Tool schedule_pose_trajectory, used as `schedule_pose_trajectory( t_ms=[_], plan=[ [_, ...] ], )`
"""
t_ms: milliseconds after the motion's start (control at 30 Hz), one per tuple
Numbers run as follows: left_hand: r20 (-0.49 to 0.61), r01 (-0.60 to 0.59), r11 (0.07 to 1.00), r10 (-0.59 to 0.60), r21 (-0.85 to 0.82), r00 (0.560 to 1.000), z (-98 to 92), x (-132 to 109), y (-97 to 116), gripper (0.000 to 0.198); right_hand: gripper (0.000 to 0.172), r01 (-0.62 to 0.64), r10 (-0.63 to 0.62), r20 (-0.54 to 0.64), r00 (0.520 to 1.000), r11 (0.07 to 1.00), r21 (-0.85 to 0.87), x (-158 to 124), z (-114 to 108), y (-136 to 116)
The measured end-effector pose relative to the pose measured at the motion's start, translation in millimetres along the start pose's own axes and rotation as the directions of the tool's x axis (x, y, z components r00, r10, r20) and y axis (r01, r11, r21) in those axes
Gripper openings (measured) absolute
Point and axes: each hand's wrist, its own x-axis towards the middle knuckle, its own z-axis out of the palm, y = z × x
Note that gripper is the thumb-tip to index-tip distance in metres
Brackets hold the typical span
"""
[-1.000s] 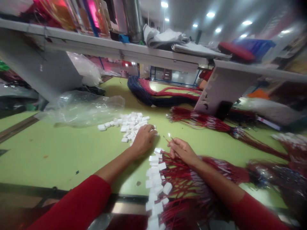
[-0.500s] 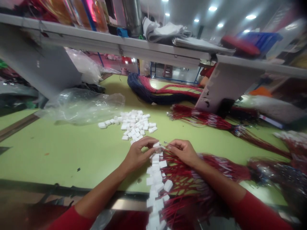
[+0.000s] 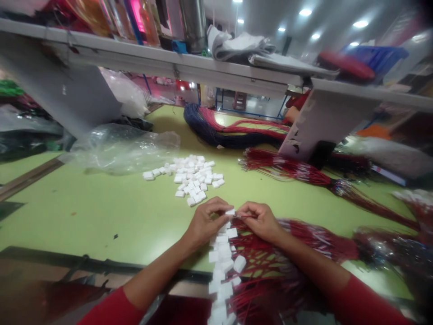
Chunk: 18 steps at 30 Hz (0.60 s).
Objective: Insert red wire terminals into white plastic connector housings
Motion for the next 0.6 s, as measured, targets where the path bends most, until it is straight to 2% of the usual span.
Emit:
schedule_pose_trajectory(
  t_ms=[100, 133, 233, 300, 400, 467, 600],
  plan=[
    [0.017, 0.02, 1.0, -0.02, 0.022, 1.0, -2.6, -5, 2, 0.014, 0.024, -0.015, 0.012, 0.044, 0.999, 0.998, 0.064, 2, -2, -1],
    [0.03, 0.024, 0.998, -0.025, 0.053, 0.999, -7.1, -6, 2, 0.015, 0.025, 0.006, -0.008, 0.024, 1.0, 0.997, 0.073, 4, -3, -1],
    [0.006, 0.035, 0.968, -0.037, 0.248, 0.999, -29.5, -5, -5, 0.023, 0.028, 0.065, -0.053, -0.141, 0.989, 0.995, 0.078, 10, -6, -3],
    [-0.071, 0.062, 0.877, -0.032, 0.477, 0.997, -46.4, 1, -13, 0.028, 0.032, 0.008, 0.018, -0.206, 0.978, 0.992, 0.124, 12, -7, -3],
    [-0.076, 0.062, 0.659, -0.006, 0.75, 0.997, -63.2, 12, -25, 0.026, 0.037, -0.129, 0.156, -0.133, 0.979, 0.973, 0.191, 12, -6, -4],
    [-0.01, 0.011, 0.572, -0.006, 0.82, 1.0, -66.6, 19, -29, 0.026, 0.037, -0.15, 0.17, -0.084, 0.982, 0.968, 0.203, 11, -5, -5],
    [0.092, -0.08, 0.493, -0.001, 0.866, 0.996, -63.3, 27, -30, 0.023, 0.035, -0.111, 0.127, -0.067, 0.99, 0.974, 0.199, 11, -7, -3]
  ],
)
